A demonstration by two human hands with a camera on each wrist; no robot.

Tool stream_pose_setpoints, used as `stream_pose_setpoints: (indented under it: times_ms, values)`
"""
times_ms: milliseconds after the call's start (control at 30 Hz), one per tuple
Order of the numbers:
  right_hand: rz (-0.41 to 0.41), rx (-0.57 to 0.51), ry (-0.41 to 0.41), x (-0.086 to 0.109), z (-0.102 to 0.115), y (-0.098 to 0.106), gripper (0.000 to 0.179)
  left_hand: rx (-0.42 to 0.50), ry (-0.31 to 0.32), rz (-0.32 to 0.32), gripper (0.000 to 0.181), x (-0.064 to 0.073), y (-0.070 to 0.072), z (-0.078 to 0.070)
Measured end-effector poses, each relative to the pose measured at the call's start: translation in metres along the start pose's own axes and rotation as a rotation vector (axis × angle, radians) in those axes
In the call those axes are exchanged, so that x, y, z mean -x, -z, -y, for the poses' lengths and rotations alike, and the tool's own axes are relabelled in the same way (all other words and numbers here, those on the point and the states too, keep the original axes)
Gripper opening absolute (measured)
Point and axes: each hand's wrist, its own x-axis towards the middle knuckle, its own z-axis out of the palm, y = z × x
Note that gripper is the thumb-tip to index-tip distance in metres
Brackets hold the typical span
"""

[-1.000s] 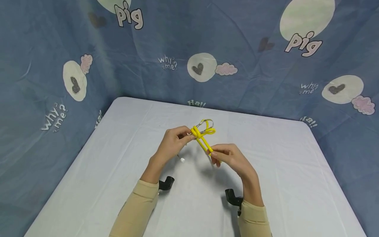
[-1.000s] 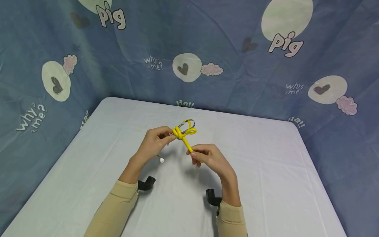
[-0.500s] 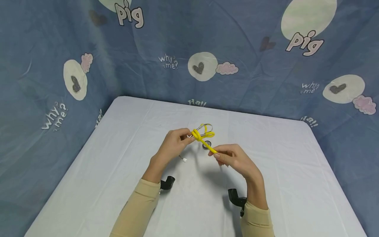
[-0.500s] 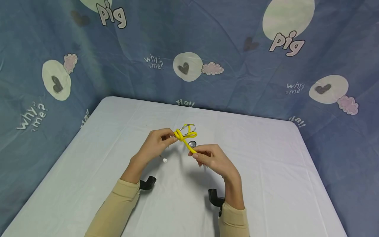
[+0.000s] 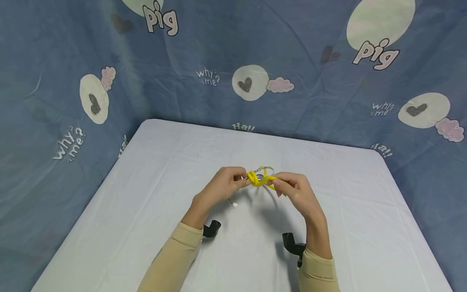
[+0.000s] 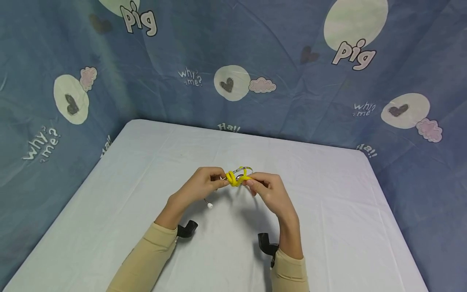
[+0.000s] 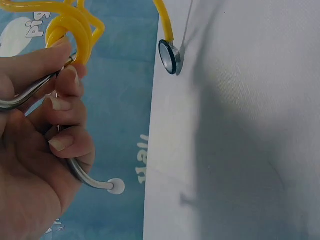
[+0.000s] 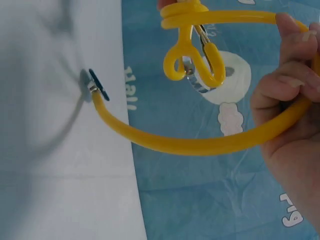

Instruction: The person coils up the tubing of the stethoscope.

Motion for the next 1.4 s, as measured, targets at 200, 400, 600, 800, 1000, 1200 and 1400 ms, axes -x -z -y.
stream_pose_setpoints:
  times_ms: [200, 400, 600, 800, 1000, 1200, 1400]
  values:
    - [-0.126, 0.010, 0.011, -0.001, 0.000, 0.000, 0.018, 0.035, -0.024, 0.069, 0.015, 0.000, -0.004, -0.005]
    - [-0.233, 0.131, 0.044, -0.003, -0.001, -0.002, 0.016, 0.078, -0.056, 0.137, 0.011, 0.002, -0.005, -0.010]
    - [-0.326, 0.206, 0.039, -0.005, -0.003, -0.001, 0.015, 0.142, -0.100, 0.196, 0.008, 0.002, -0.010, -0.014]
    - [-0.344, 0.222, 0.057, -0.003, -0.005, -0.001, 0.014, 0.165, -0.108, 0.252, 0.008, 0.004, -0.012, -0.016]
    - [-0.324, 0.247, 0.076, -0.002, -0.006, -0.001, 0.011, 0.189, -0.159, 0.330, 0.007, 0.004, -0.013, -0.016]
    - [-0.282, 0.267, 0.031, -0.004, -0.008, 0.002, 0.010, 0.225, -0.185, 0.381, 0.007, 0.004, -0.013, -0.018]
    - [-0.211, 0.212, -0.021, -0.003, -0.013, 0.007, 0.012, 0.255, -0.186, 0.410, 0.007, 0.004, -0.014, -0.022]
